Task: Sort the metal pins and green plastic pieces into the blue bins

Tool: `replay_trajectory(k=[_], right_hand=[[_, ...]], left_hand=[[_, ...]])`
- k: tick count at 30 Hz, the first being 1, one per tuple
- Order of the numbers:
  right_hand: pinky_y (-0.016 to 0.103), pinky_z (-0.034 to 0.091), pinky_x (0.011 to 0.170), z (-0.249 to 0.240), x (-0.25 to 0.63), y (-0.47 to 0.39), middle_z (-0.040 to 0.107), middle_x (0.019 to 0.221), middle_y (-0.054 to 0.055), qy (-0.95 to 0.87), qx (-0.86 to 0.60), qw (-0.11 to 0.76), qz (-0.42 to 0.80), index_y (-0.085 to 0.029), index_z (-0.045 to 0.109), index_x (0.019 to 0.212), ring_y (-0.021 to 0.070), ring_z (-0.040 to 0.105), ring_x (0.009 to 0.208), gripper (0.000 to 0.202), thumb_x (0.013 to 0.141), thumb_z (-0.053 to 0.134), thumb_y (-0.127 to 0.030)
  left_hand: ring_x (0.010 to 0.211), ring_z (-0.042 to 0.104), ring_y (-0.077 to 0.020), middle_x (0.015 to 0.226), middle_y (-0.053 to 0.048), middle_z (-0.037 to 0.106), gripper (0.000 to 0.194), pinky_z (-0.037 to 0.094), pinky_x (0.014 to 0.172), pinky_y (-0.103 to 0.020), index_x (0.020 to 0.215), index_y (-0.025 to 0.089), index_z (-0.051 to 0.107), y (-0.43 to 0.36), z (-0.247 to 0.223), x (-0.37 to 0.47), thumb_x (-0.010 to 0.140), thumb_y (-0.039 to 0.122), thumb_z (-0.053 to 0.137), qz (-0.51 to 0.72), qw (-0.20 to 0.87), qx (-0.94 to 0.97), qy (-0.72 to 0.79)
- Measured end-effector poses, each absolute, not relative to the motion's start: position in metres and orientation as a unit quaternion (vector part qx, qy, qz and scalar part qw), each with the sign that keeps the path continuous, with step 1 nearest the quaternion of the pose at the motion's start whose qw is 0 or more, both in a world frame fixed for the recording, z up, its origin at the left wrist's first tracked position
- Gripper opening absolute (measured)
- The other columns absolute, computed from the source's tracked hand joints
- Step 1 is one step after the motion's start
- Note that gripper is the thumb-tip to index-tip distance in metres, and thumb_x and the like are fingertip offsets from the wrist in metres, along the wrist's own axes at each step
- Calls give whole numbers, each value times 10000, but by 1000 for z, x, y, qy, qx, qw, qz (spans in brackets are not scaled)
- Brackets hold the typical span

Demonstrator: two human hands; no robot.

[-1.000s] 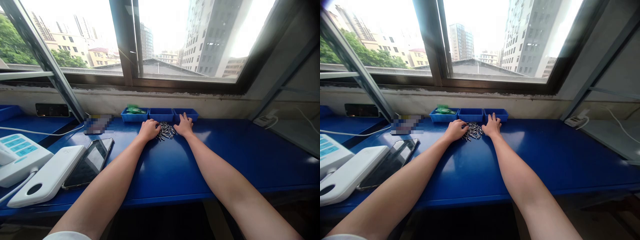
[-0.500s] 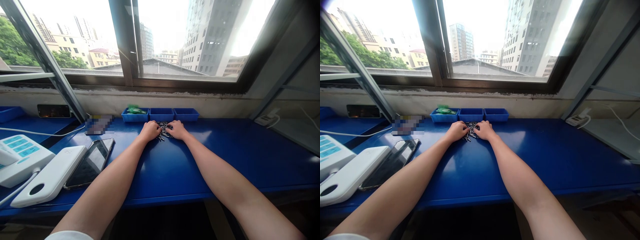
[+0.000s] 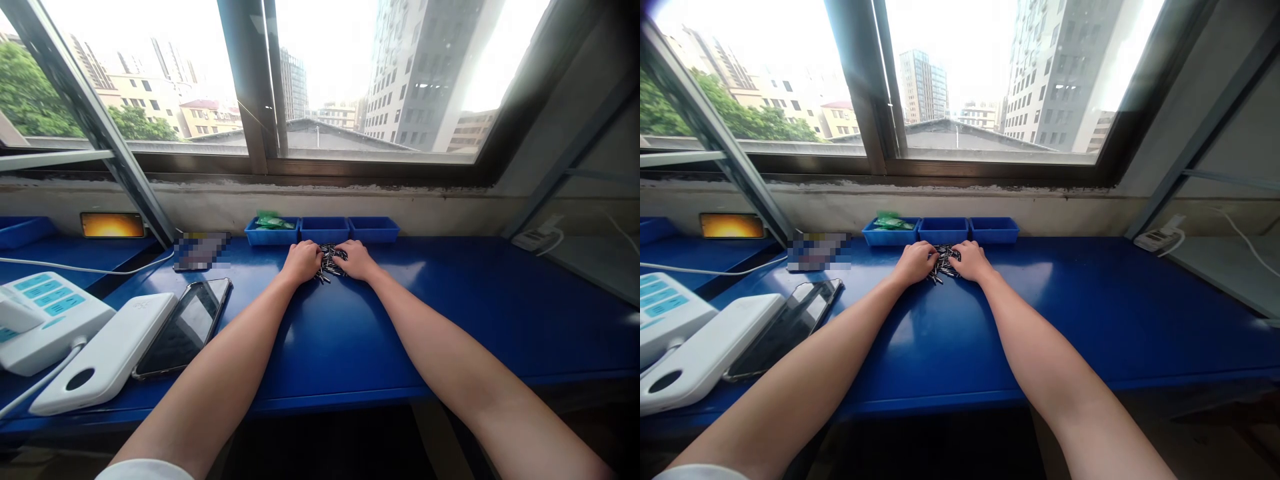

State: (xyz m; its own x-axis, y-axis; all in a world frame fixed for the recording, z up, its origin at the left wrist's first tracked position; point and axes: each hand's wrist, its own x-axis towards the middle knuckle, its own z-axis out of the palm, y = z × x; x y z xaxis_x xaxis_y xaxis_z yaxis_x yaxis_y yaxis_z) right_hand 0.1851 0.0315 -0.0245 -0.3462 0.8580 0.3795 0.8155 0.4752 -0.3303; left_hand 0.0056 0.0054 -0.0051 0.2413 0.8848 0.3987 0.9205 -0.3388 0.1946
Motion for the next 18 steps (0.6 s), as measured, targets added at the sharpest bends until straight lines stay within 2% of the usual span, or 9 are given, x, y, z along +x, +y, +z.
replay_trajectory(k=[5,11,18], right_hand=[[383,423,923,-24,185,31,671,1090,98,-823,-465,322,43,-174,670,1105,241,563,1005,303,852,583,-315],[312,449,824,-23,182,30,713,915,62,-830,-408,375,57,-182,705,916,190,594,856,161,876,561,-242],[287,459,789,-19,181,24,718,865,40,-811,-431,385,96,-199,705,859,177,623,837,219,900,503,-275]], left_hand=[[1022,591,-249,1058,-98,669,244,408,909,-388,938,180,657,5,-7,6,923,282,436,-269,55,-782,-560],[1003,595,-237,1032,-88,672,227,399,894,-376,917,179,645,4,-5,8,927,277,441,-295,46,-797,-524],[1009,597,-222,1034,-63,678,273,387,906,-354,995,222,697,0,-2,7,927,311,448,-301,46,-799,-518]])
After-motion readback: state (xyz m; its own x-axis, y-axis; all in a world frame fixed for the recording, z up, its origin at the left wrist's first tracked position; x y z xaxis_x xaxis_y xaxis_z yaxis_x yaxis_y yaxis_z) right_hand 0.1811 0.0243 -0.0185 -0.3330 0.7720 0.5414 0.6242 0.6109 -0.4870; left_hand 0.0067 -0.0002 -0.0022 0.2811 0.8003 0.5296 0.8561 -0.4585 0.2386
